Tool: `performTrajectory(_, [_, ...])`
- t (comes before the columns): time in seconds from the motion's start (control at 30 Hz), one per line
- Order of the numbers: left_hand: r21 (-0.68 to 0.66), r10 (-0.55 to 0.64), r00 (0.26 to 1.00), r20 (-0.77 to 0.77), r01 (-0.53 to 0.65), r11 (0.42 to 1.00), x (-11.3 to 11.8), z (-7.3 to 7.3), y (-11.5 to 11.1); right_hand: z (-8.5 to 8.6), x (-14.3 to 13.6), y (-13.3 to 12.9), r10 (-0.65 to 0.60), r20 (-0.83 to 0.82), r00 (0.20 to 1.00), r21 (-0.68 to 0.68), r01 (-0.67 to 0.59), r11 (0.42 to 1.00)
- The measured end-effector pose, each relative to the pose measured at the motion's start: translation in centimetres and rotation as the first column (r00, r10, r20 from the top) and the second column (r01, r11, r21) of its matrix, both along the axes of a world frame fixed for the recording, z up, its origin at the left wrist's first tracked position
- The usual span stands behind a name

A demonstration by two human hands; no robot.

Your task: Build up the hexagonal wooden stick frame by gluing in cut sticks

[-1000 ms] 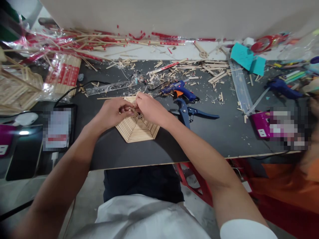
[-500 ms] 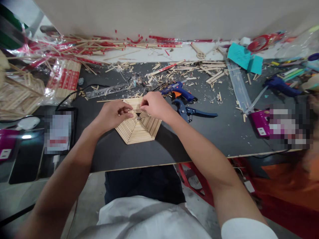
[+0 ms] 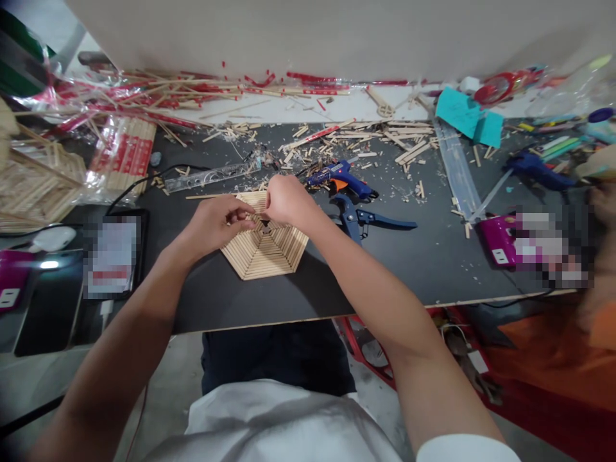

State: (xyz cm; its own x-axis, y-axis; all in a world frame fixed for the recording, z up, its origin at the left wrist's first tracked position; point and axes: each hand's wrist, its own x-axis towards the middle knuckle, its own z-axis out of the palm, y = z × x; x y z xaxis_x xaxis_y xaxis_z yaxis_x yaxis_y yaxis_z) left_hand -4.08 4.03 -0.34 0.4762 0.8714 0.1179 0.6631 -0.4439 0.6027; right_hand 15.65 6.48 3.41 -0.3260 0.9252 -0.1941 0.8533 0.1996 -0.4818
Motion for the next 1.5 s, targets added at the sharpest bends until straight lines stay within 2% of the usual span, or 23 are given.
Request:
performTrajectory(0.27, [-0.011,0.014,1.000,-0.008,-0.014,1.000,0.1,0.1,0.0,-0.2,-1.8,1.0,0.031,0.129,0.991,0.013,-0.033,0.999])
performTrajectory(0.43, [-0.036,0.018,1.000,0.007,-0.018,0.999,0.2,0.3,-0.1,-0.7,-2.1,1.2,0.071,0.138,0.988,0.043,-0.077,0.996])
performTrajectory(0.53, [-0.034,0.017,1.000,-0.006,-0.017,0.999,0.2,0.5,-0.1,-0.7,-1.9,1.0,0.053,0.149,0.987,0.043,-0.060,0.997])
performTrajectory(0.63, [-0.025,0.007,1.000,-0.017,-0.008,1.000,0.2,0.6,-0.2,-0.4,-1.4,0.8,0.045,0.099,0.994,0.032,-0.049,0.998])
performTrajectory(0.83, [-0.031,0.013,1.000,0.000,-0.013,0.999,0.1,0.5,-0.2,0.4,-0.3,0.8,0.120,0.034,0.992,-0.093,-0.116,0.989])
performTrajectory(1.23, [-0.032,0.005,0.999,-0.042,-0.007,0.999,0.2,0.6,-0.3,-0.5,-0.8,0.0,0.054,0.070,0.996,-0.041,-0.051,0.998])
performTrajectory(1.43, [-0.020,0.010,0.999,-0.035,-0.010,1.000,0.0,0.2,-0.2,-0.9,0.4,-0.4,0.023,-0.100,0.995,-0.047,-0.028,0.999])
performTrajectory(1.5, [-0.010,0.006,0.999,-0.033,-0.007,1.000,0.0,0.2,-0.2,-1.3,1.0,-0.7,0.019,-0.149,0.989,-0.010,-0.021,1.000])
